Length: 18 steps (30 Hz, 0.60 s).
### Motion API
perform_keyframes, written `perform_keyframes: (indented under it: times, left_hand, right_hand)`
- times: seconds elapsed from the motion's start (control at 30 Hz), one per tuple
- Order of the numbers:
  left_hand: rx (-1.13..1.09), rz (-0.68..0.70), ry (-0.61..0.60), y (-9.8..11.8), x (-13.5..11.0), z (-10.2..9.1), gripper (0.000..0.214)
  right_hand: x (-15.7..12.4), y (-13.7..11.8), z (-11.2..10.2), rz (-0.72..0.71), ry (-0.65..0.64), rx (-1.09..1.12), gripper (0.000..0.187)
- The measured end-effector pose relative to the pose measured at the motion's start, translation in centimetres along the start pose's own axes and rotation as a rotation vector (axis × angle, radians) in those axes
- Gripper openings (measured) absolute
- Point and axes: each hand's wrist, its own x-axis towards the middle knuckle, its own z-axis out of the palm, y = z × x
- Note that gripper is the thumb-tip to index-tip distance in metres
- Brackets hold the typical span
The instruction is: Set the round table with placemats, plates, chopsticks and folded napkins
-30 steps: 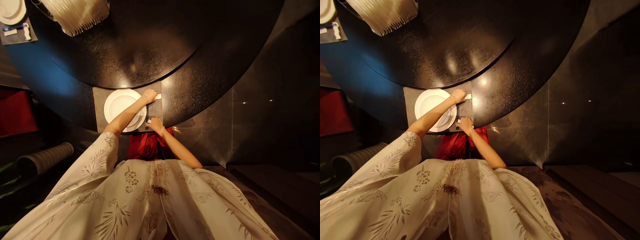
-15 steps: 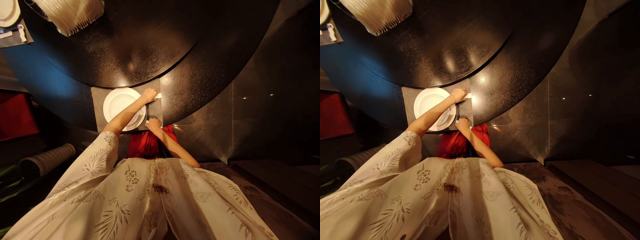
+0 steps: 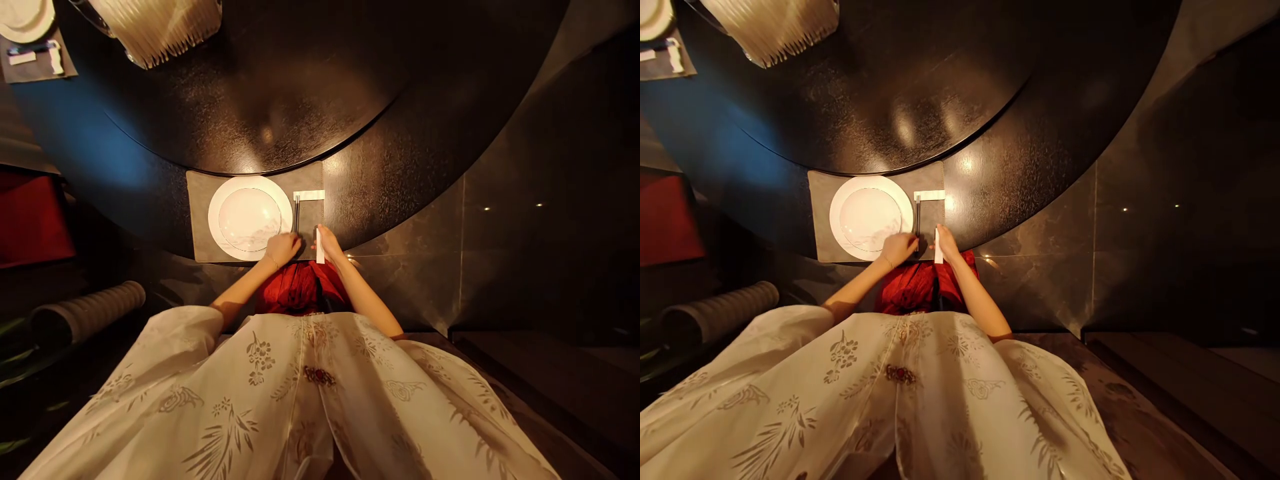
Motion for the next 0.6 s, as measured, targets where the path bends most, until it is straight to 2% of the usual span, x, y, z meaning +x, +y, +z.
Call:
perform_keyframes:
  times: [0.1,0.2,0.3,0.43,0.5,0.6]
  left_hand:
    - [-0.027,-0.094,-0.086,-0.4,-2.9,3.8,0.03]
    - [-0.059,-0.169,-0.067,-0.4,-3.7,6.1,0.032]
    - [-0.092,-0.208,-0.019,-0.3,-3.4,7.0,0.032]
    - [-0.166,-0.232,0.02,-0.5,-2.7,7.7,0.028]
    - [-0.221,-0.244,0.044,-0.8,-2.4,8.2,0.027]
    - [-0.299,-0.258,0.092,-1.1,-2.3,8.9,0.023]
  right_hand:
    - [0.3,-0.1,-0.2,-0.193,0.087,-0.2,0.042]
    - [0.8,-0.6,-0.9,-0.334,0.101,-0.408,0.045]
    - [1.3,-1.5,-2.2,-0.32,0.016,-0.371,0.04]
    - [1.0,-3.4,-4.3,-0.174,-0.174,-0.209,0.044]
    - [0.2,-4.4,-5.3,-0.133,-0.2,-0.166,0.048]
    - [-1.2,-4.9,-6.5,-0.176,-0.178,-0.112,0.046]
